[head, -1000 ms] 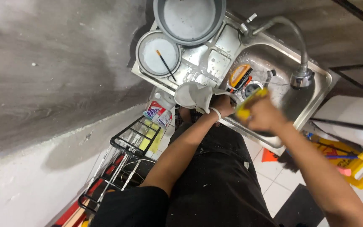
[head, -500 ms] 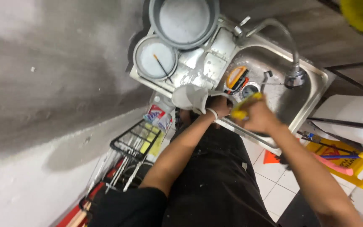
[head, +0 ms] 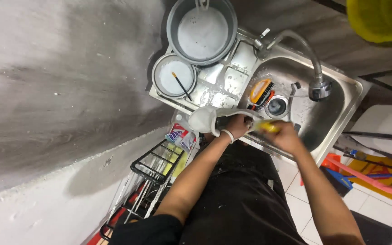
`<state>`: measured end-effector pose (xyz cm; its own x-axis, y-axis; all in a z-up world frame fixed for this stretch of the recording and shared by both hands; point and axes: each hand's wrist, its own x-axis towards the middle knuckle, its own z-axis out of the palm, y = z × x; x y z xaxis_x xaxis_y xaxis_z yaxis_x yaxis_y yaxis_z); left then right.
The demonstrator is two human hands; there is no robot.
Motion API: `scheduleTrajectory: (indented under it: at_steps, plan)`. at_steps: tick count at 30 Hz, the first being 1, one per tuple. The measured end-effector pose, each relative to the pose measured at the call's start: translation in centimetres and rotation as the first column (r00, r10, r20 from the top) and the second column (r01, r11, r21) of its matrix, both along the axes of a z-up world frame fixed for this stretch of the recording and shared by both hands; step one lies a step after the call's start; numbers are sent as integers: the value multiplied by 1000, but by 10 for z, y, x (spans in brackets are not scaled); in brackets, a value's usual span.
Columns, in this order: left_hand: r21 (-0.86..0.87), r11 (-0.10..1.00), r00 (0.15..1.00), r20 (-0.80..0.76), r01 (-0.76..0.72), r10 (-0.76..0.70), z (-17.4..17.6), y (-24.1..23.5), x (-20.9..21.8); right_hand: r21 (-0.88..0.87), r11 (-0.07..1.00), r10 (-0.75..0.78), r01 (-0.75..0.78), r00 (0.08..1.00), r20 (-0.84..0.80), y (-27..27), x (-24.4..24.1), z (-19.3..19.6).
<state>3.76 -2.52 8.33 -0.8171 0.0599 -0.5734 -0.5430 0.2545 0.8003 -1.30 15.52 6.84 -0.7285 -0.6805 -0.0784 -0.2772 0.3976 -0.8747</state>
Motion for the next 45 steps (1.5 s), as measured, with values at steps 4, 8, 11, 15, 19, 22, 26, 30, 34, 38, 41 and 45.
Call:
scheduleTrajectory:
  at_steps: [4, 8, 11, 15, 19, 22, 26, 30, 34, 38, 41, 45]
  plan:
    - [39, 996, 995, -54, -84, 86, -88, 14, 5, 252, 947, -217, 198, 975, 52, 18, -9, -9]
    - [-53, 996, 978, -200, -66, 54, -151, 16, 15, -142, 979, 121, -149, 974, -189, -16, 26, 25]
    - [78, 996, 987, -149, -40, 51, -141, 0, 32, -33, 994, 73, -101, 873, -483, -15, -1, 53]
    - [267, 964, 969, -238, -5, 71, -55, -8, 35, -22, 898, 349, -439, 744, -570, -43, 26, 85]
    - [177, 982, 985, -168, 64, -34, 12, -9, 20, 75, 929, 353, -361, 811, -466, -27, 16, 59]
    - [152, 987, 988, -150, 50, -27, 27, -7, 33, 32, 896, 428, -443, 843, -326, -30, 30, 62]
    - [48, 999, 974, -227, 2, 9, -40, -10, 36, 82, 907, 407, -412, 812, -418, -40, -3, 96]
    - [223, 962, 945, -246, -160, 214, -41, -13, 35, -8, 831, 464, -557, 700, -543, -46, 27, 52]
    - [523, 543, 633, -8, -657, 774, -82, -8, 60, -15, 999, 15, -36, 714, -699, -49, 16, 68]
    - [708, 376, 555, 27, -598, 831, 59, -6, 28, -286, 908, -335, 306, 941, -55, -53, 23, 65]
    - [614, 473, 594, -8, -632, 804, 66, -12, 38, -62, 889, -426, 453, 869, 251, -44, 27, 30]
    - [471, 621, 680, -60, -626, 730, 71, -28, 32, 13, 909, -396, 416, 854, 338, -56, 25, 50]
